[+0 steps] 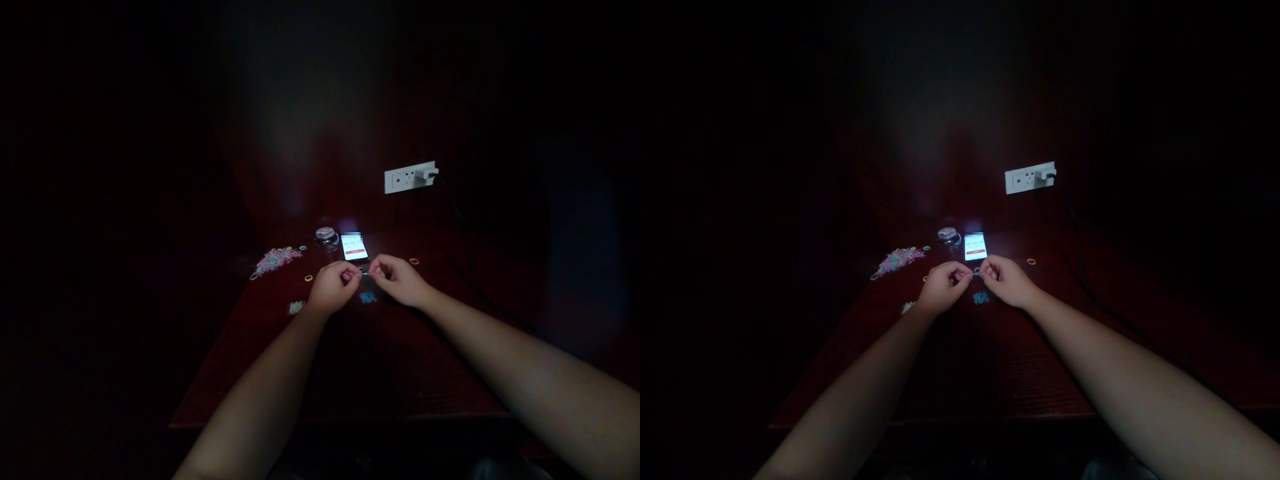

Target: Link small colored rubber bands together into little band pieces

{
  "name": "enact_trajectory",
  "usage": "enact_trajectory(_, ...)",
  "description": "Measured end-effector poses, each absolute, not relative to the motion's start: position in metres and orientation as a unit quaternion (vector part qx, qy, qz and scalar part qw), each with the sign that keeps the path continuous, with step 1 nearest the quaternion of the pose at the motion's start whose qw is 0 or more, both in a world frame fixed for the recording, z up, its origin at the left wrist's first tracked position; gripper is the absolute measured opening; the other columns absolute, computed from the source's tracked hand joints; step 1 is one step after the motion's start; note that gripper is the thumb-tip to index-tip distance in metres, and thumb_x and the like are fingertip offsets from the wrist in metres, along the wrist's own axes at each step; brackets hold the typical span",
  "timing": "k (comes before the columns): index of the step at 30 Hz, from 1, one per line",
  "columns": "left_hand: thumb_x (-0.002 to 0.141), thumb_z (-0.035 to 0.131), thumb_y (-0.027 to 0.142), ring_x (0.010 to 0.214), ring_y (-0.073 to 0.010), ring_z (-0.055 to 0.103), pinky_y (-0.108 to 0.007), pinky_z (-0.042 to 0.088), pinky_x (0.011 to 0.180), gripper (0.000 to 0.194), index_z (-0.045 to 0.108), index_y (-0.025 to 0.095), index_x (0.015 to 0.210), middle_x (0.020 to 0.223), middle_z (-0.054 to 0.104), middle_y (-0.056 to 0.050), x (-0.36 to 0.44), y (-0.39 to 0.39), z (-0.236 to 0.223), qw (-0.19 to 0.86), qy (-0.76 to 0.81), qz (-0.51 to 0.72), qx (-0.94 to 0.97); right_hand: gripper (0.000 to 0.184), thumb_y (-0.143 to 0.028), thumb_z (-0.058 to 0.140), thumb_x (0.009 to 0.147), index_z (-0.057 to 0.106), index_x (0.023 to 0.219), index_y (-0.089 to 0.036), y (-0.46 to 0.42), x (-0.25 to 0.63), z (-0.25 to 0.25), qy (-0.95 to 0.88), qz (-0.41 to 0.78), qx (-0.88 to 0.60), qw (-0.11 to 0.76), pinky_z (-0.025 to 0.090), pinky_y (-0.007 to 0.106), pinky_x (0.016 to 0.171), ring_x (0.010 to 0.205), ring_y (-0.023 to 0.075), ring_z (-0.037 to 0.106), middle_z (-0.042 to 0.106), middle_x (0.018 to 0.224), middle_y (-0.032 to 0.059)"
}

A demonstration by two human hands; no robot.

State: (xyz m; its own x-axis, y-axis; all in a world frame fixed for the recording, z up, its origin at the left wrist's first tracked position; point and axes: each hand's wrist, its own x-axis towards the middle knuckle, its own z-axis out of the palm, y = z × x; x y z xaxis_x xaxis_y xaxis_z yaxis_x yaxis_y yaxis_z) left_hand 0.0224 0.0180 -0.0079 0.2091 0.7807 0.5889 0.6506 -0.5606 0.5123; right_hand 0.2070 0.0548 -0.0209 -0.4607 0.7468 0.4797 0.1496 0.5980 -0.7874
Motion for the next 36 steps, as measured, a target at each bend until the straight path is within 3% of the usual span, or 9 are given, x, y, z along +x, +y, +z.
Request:
enact_trajectory(15,0.083,0.056,0.021,0.071,-0.0116,0.057,-0.022,0.043,0.066,0.012,0.066,0.016,0.080,0.078,0.065,-0.002,0.021,0.019,-0.008,0.095,0.454,0.408,0.786,0.009,-0.024,0.053,0.079,0.053,0.074,-0.016,0.051,0.206,-0.019,-0.793,0.317,-0.306,0.420,0.033,0.024,0.053,0.056,0.0102,0.039,0.046,0.063,-0.0023)
enact_trajectory(26,0.086,0.046,0.021,0.066,-0.0113,0.050,-0.023,0.038,0.063,0.013,0.053,0.017,0.076,0.071,0.056,0.002,0.020,0.018,-0.009,0.125,0.456,0.365,0.802,0.010,-0.025,0.053,0.081,0.053,0.077,-0.016,0.045,0.205,-0.014,-0.806,0.347,-0.280,0.389,0.033,0.024,0.054,0.057,0.0102,0.039,0.044,0.063,-0.0030)
enact_trajectory(36,0.086,0.048,0.026,0.067,-0.0107,0.050,-0.022,0.040,0.064,0.013,0.054,0.016,0.079,0.073,0.056,0.001,0.019,0.023,-0.011,0.192,0.456,0.418,0.762,0.008,-0.023,0.054,0.077,0.050,0.074,-0.017,0.046,0.206,-0.016,-0.797,0.367,-0.269,0.396,0.031,0.023,0.052,0.055,0.0098,0.039,0.045,0.062,-0.0034)
